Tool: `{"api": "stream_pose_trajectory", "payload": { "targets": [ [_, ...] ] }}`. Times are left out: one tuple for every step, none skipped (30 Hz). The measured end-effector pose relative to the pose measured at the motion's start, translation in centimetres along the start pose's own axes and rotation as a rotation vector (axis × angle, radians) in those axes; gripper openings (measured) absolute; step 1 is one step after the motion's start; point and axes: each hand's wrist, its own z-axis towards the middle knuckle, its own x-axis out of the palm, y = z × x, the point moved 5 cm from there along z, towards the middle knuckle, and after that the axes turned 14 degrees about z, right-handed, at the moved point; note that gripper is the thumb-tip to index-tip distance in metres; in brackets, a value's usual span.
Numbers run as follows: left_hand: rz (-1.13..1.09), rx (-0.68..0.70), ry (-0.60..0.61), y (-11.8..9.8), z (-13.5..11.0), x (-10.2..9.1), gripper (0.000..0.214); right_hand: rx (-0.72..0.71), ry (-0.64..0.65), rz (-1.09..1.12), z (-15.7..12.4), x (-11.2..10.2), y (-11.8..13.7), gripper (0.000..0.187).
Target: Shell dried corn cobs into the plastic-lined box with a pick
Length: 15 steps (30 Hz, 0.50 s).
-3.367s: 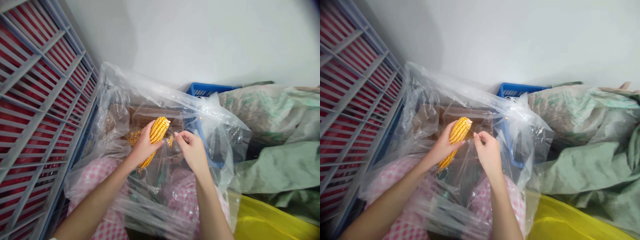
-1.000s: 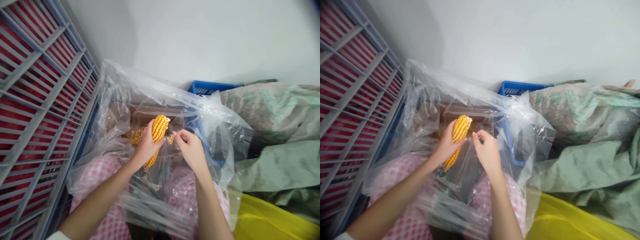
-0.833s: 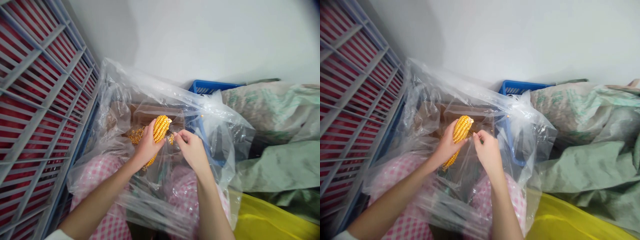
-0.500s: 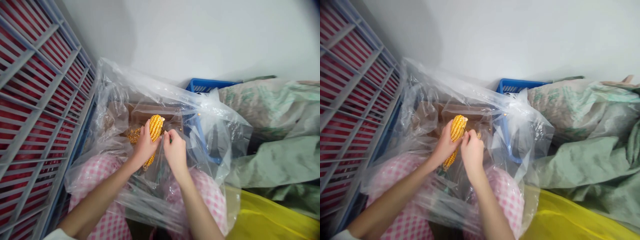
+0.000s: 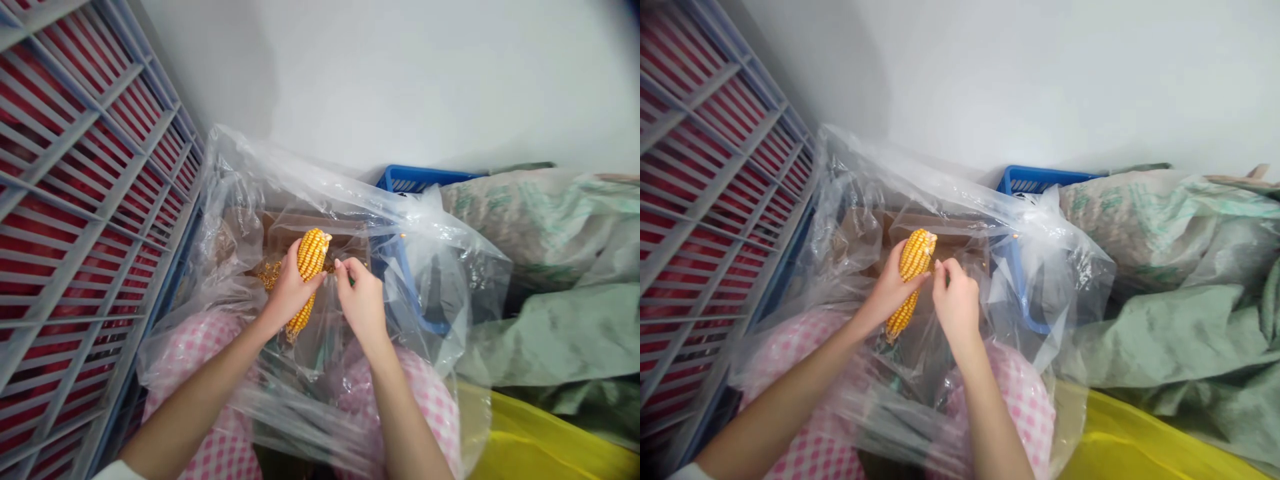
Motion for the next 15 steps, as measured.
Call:
{"api": "stream_pose_trajectory", "payload": {
  "targets": [
    [0.016,0.014,0.005,-0.1,-0.1,0.0,0.068,0.004,0.015,0.030,0.2,-0.4,0.0,0.032],
    [0.030,0.026,0.011,-0.1,-0.2,0.0,0.069,0.012,0.025,0.049,0.3,-0.8,0.0,0.033],
    [0.042,0.034,0.017,-0.2,-0.2,0.0,0.069,0.022,0.031,0.058,0.4,-1.2,-0.1,0.033],
    [0.054,0.040,0.022,-0.3,-0.3,0.0,0.069,0.032,0.033,0.061,0.5,-1.4,-0.1,0.033],
    [0.066,0.046,0.026,-0.3,-0.3,0.0,0.069,0.039,0.036,0.059,0.5,-1.6,-0.1,0.033],
    [0.077,0.051,0.031,-0.4,-0.3,0.0,0.069,0.046,0.042,0.056,0.5,-1.7,-0.1,0.033],
    [0.089,0.056,0.033,-0.4,-0.3,0.0,0.069,0.051,0.050,0.053,0.5,-1.8,-0.1,0.032],
    [0.099,0.060,0.033,-0.3,-0.3,0.0,0.069,0.053,0.055,0.045,0.5,-1.9,-0.1,0.032],
    [0.109,0.064,0.031,-0.3,-0.2,0.0,0.069,0.052,0.048,0.028,0.5,-2.0,0.0,0.032],
    [0.121,0.065,0.026,-0.2,-0.1,0.0,0.070,0.048,0.033,0.003,0.5,-2.2,0.0,0.032],
    [0.136,0.064,0.020,-0.1,0.0,0.0,0.070,0.041,0.017,-0.022,0.4,-2.3,0.1,0.032],
    [0.151,0.063,0.015,0.0,0.0,0.0,0.071,0.033,0.006,-0.039,0.4,-2.4,0.1,0.031],
    [0.161,0.063,0.012,0.1,0.1,0.0,0.072,0.025,0.005,-0.045,0.4,-2.4,0.2,0.031],
    [0.164,0.065,0.012,0.1,0.1,0.0,0.072,0.021,0.016,-0.037,0.4,-2.4,0.2,0.031],
    [0.162,0.067,0.014,0.1,0.2,0.0,0.072,0.020,0.037,-0.021,0.4,-2.2,0.1,0.031]
  ]
}}
